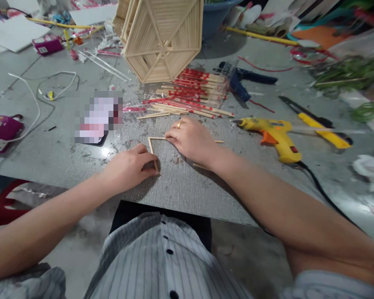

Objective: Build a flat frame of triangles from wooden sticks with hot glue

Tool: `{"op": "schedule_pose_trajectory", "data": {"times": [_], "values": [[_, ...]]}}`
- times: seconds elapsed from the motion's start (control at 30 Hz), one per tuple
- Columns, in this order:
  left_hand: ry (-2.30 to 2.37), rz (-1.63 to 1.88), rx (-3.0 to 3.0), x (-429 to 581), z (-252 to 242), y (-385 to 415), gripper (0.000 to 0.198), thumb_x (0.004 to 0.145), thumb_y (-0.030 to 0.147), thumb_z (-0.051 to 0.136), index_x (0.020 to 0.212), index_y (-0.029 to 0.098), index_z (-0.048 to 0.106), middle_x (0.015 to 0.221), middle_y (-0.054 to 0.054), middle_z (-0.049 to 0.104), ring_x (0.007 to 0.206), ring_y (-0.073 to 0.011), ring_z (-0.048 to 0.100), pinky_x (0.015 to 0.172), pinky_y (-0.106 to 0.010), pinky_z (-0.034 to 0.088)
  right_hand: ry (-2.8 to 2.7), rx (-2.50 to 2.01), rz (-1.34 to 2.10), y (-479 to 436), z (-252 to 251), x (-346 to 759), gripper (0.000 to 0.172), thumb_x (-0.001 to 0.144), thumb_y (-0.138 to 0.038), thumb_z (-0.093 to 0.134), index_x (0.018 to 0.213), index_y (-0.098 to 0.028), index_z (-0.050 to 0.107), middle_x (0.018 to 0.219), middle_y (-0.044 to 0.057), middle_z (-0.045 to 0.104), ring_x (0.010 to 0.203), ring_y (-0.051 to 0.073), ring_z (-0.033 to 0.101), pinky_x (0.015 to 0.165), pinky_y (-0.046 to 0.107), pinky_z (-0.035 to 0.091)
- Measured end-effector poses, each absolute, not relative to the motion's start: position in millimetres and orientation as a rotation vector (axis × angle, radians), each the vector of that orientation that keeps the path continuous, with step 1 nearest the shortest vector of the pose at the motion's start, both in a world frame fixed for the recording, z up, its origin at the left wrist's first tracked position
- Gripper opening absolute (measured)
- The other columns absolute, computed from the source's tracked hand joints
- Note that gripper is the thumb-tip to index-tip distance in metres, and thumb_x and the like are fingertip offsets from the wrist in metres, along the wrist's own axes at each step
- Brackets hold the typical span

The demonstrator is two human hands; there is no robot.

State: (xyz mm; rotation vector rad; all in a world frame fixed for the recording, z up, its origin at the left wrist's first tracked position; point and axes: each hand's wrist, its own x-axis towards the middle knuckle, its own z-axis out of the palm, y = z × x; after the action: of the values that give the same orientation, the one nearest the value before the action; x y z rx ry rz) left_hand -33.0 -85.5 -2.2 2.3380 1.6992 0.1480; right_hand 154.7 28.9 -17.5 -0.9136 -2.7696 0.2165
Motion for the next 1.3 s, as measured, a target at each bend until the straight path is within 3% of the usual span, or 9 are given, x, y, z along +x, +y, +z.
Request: {"op": "schedule_pose_trajectory", "data": {"times": [0.2,0.57,0.67,0.77,0.97,1.17,1.3], "values": [[1.806,0.045,2.326,-26,0,-87,0.031,0.088,0.04,0.069,0.115,0.026,0.072,0.11,-0.006,0.066,0.081,-0.021,0.07,0.062,-0.028,0.05,-2.772,-0.895,0.238,31,-19,156,0.027,0.094,-0.019,0.049,0.09,-0.016,0.076,0.096,0.013,0.072,0.093,0.025,0.053,0.082,0.037,0.036],[1.774,0.14,2.402,-30,-6,-84,0.031,0.088,0.042,0.068,0.113,0.024,0.073,0.106,-0.007,0.067,0.079,-0.0209,0.069,0.061,-0.029,0.049,-2.72,-0.956,0.252,39,9,170,0.028,0.095,-0.023,0.049,0.105,-0.02,0.076,0.104,0.01,0.073,0.101,0.025,0.059,0.087,0.038,0.041],[1.754,0.214,2.467,-33,-7,-84,0.028,0.087,0.042,0.069,0.108,0.024,0.073,0.103,-0.006,0.067,0.07,-0.0153,0.065,0.058,-0.026,0.046,-2.749,-1.026,0.278,42,36,194,0.025,0.092,-0.025,0.054,0.107,-0.02,0.074,0.1,0.009,0.073,0.094,0.023,0.062,0.081,0.036,0.042],[1.75,0.214,2.471,-34,-7,-83,0.026,0.087,0.041,0.07,0.107,0.024,0.073,0.104,-0.006,0.068,0.069,-0.014,0.064,0.058,-0.025,0.045,-2.939,-1.176,0.331,31,48,219,0.017,0.088,-0.026,0.061,0.096,-0.02,0.074,0.094,0.007,0.072,0.086,0.022,0.063,0.071,0.033,0.04],[1.762,0.21,2.446,-32,-5,-83,0.025,0.087,0.039,0.071,0.106,0.024,0.074,0.105,-0.005,0.067,0.074,-0.0146,0.064,0.059,-0.024,0.044,-3.063,-1.446,0.282,-11,22,244,0.011,0.086,-0.023,0.06,0.085,-0.02,0.07,0.087,0.006,0.071,0.075,0.019,0.063,0.056,0.029,0.03],[1.745,0.23,2.448,-32,-3,-82,0.025,0.087,0.04,0.069,0.107,0.024,0.073,0.103,-0.004,0.066,0.073,-0.0128,0.063,0.061,-0.023,0.045,-2.891,-1.6,0.253,-23,22,227,0.019,0.087,-0.024,0.052,0.076,-0.02,0.067,0.071,0.005,0.068,0.06,0.017,0.056,0.052,0.029,0.027],[1.735,0.209,2.447,-34,-4,-82,0.027,0.089,0.039,0.068,0.11,0.023,0.072,0.105,-0.006,0.066,0.081,-0.0173,0.066,0.064,-0.025,0.048,-2.805,-1.626,0.39,-27,22,206,0.014,0.084,-0.016,0.053,0.082,-0.02,0.067,0.075,0.004,0.07,0.067,0.017,0.059,0.056,0.029,0.03]]}}
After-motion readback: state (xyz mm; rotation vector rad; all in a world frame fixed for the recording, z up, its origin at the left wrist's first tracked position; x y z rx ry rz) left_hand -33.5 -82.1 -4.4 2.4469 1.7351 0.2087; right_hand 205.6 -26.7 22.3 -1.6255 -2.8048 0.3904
